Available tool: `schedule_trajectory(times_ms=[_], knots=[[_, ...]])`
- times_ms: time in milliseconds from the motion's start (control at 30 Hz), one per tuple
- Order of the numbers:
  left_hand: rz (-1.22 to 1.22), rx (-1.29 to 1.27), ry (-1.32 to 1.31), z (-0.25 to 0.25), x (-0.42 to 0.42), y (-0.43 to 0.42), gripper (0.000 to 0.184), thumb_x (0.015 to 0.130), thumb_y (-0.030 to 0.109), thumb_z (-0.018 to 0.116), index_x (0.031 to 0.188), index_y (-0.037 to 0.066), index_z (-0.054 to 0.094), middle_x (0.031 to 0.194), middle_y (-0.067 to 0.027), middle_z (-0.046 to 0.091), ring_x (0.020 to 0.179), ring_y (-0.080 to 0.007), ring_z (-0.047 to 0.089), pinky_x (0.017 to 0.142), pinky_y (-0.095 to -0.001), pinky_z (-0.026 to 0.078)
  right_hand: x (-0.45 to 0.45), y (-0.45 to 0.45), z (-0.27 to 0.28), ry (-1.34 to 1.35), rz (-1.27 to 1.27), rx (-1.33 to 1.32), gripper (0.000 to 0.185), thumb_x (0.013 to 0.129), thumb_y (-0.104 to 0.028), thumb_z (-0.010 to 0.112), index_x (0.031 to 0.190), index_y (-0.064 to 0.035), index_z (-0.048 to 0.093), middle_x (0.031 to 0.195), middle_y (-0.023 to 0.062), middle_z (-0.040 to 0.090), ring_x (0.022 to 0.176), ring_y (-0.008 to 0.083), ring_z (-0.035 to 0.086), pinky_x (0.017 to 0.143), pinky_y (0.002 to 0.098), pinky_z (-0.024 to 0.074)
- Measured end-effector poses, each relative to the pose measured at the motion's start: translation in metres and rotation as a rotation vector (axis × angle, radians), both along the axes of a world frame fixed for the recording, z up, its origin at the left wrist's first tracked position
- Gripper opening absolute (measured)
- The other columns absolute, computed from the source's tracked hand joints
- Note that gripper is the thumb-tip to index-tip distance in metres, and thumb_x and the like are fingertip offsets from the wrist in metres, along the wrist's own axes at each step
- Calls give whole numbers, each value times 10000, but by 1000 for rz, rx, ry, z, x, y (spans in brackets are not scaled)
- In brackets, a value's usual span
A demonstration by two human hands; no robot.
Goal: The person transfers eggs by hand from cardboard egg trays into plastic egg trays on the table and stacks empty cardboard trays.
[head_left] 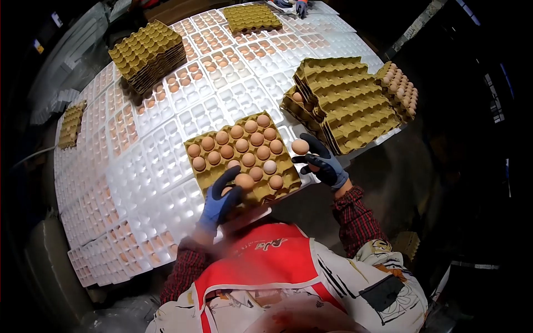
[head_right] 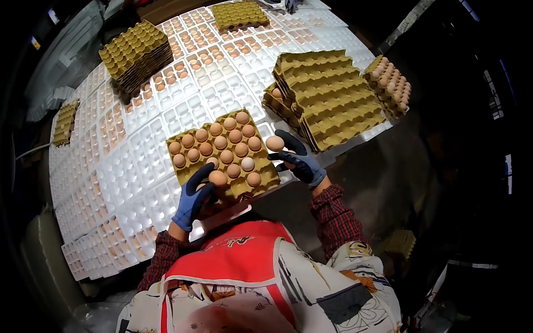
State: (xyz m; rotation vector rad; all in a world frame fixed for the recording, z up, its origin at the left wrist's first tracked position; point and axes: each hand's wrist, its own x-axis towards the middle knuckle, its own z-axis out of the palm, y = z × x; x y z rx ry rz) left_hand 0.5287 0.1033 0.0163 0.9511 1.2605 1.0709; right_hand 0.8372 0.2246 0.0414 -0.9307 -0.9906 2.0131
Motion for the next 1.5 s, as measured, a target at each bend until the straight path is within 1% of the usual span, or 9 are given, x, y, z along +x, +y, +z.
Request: schedule_trajectory(times_ms=[100, 200, 467, 700, 867, 967, 1100, 1333, 1500], knots=[[-22, -95, -94, 22, -38, 3, 544, 838, 206, 690, 1338, 48, 546, 1217, -53, 597, 1007, -136, 589, 841, -267, 492, -12, -3, -12, -282, 243, 410, 525, 891, -185, 690, 1376, -105, 508, 1321, 89, 538, 1187, 227, 581, 866, 329, 529], [-179, 265, 843, 18, -14, 20, 362, 815, 316, 719, 1074, 67, 675, 1307, -109, 550, 1058, -267, 605, 890, -388, 505, -51, -29, -12, -1231, 422, 1216, 353, 815, -151, 685, 1164, -153, 626, 1343, 155, 486, 1063, 330, 585, 824, 353, 548], [-274, 250, 1619, -9, 24, 24, 327, 773, 315, 747, 1030, 130, 665, 1349, -147, 483, 1119, -330, 542, 836, -417, 517, -77, -48, -24, -1690, 531, 1456, 225, 823, -171, 608, 1045, -187, 644, 1366, 115, 478, 1006, 320, 557, 675, 365, 572], [63, -47, -627, -4, -56, -48, 504, 1018, 394, 486, 1314, -13, 519, 1176, -90, 638, 1059, -204, 637, 833, -279, 511, -52, -28, 2, -1231, 356, 1109, 491, 686, -210, 817, 1144, -143, 652, 1306, 165, 519, 1097, 331, 587, 881, 391, 519], [401, -182, -695, -27, -98, -155, 436, 1004, 359, 524, 1333, 74, 516, 1172, -56, 624, 1021, -162, 648, 653, -236, 470, -92, -46, 8, 8, 191, -130, 482, 1013, -400, 489, 1371, -78, 469, 1233, 69, 603, 1162, 266, 600, 680, 281, 492], [677, -64, 22, -53, -134, -228, 342, 918, 203, 663, 1204, 27, 598, 1071, -60, 662, 948, -206, 662, 710, -295, 510, -171, -82, -8, -10, 339, -243, 401, 988, -261, 549, 1329, -53, 516, 1164, 70, 621, 1010, 210, 635, 758, 290, 523], [912, -373, 1220, -64, -200, -309, 464, 753, 303, 811, 1135, 87, 658, 1280, -180, 543, 1038, -355, 610, 843, -406, 524, -298, -128, -18, -456, 795, 848, 479, 759, -251, 795, 1153, -37, 626, 1087, 131, 631, 997, 274, 618, 867, 352, 503], [622, -672, 1332, -79, -249, -332, 473, 795, 307, 736, 1235, 191, 609, 1392, -146, 460, 1104, -341, 583, 849, -445, 524, -453, -193, -68, -839, 902, 1022, 387, 817, -373, 674, 1115, -136, 604, 1191, 174, 543, 966, 378, 630, 844, 450, 521], [449, -118, 1241, -70, -198, -296, 306, 864, 224, 622, 1169, 216, 651, 1351, -118, 510, 1104, -347, 566, 838, -437, 525, -471, -206, -73, -1063, 933, 1100, 391, 804, -368, 691, 1097, -139, 572, 1168, 194, 511, 934, 388, 646, 800, 466, 535]])
